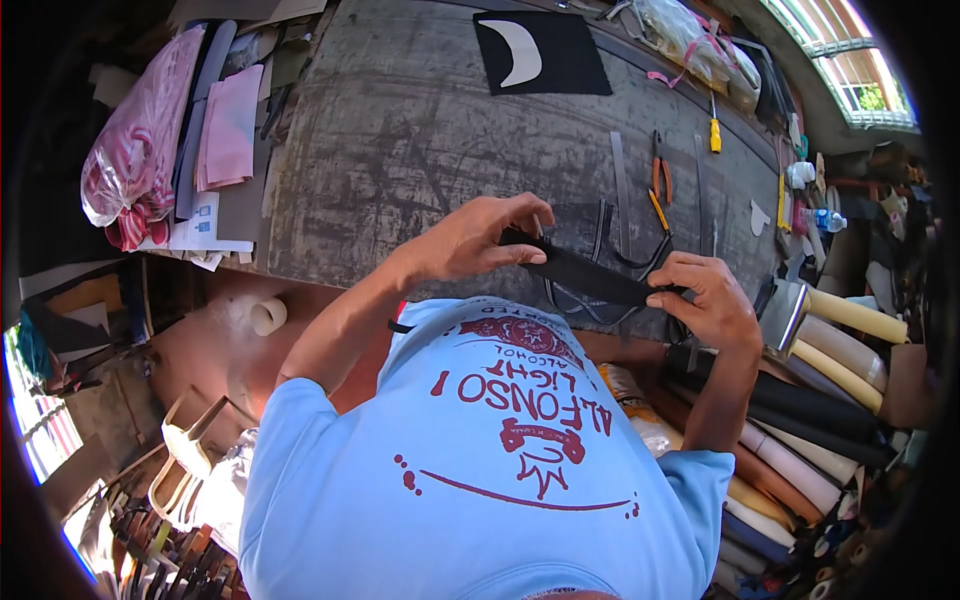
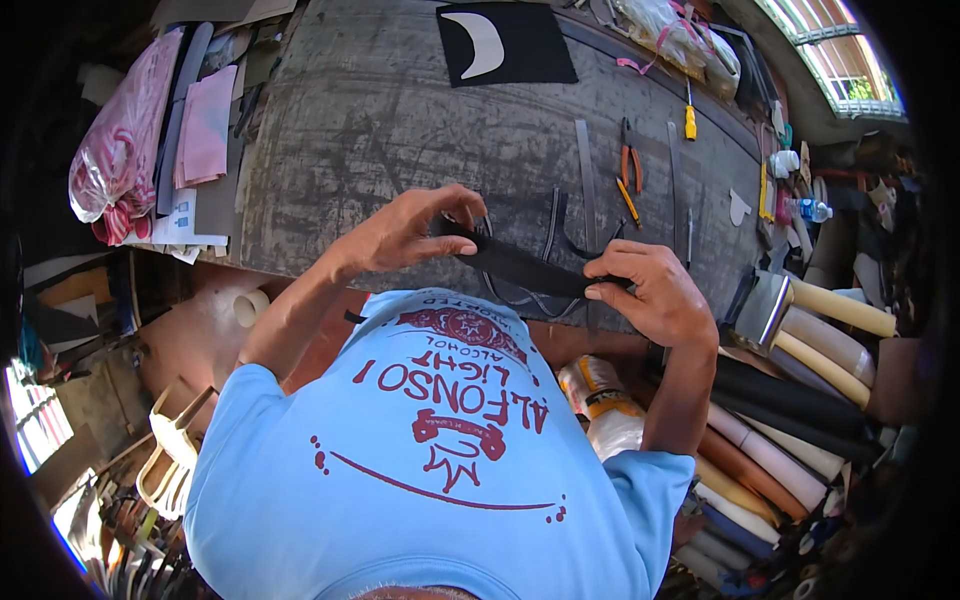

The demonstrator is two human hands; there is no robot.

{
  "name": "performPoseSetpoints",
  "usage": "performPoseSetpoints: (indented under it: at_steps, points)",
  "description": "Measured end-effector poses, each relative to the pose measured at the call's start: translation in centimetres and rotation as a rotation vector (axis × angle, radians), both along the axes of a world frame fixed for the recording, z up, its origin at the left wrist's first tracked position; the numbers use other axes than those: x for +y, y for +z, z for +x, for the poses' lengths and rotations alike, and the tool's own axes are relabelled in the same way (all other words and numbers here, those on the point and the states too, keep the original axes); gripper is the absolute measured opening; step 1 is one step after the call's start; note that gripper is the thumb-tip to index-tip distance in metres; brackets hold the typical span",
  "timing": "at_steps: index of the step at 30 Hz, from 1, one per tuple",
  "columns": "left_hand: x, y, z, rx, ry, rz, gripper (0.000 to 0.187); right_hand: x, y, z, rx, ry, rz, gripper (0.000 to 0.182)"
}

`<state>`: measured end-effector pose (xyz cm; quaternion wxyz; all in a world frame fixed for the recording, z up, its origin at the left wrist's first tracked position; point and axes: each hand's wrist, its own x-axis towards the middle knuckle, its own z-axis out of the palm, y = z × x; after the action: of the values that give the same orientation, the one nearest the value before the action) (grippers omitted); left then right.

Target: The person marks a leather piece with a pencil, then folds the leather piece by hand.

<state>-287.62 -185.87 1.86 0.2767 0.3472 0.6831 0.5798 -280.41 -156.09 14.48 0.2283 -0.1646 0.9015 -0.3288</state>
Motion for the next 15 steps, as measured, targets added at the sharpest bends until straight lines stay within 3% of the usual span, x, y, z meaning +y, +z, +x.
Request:
performPoseSetpoints:
  at_steps: [4,7,10,15]
  points:
    - [-0.1,0.3,1.0,0.274,0.113,-0.024,0.034,0.1,-0.1,0.3,0.002,-0.066,-0.011,0.017]
    - [-0.2,-0.1,1.6,0.314,0.151,-0.013,0.037,0.1,-0.3,0.3,0.029,-0.053,-0.034,0.017]
    - [-0.1,0.0,2.3,0.105,0.186,-0.040,0.041,0.1,0.0,0.0,-0.011,-0.050,-0.013,0.018]
    - [0.0,-1.0,0.6,-0.194,-0.150,0.090,0.040,0.5,0.2,-0.4,-0.021,-0.002,-0.043,0.018]
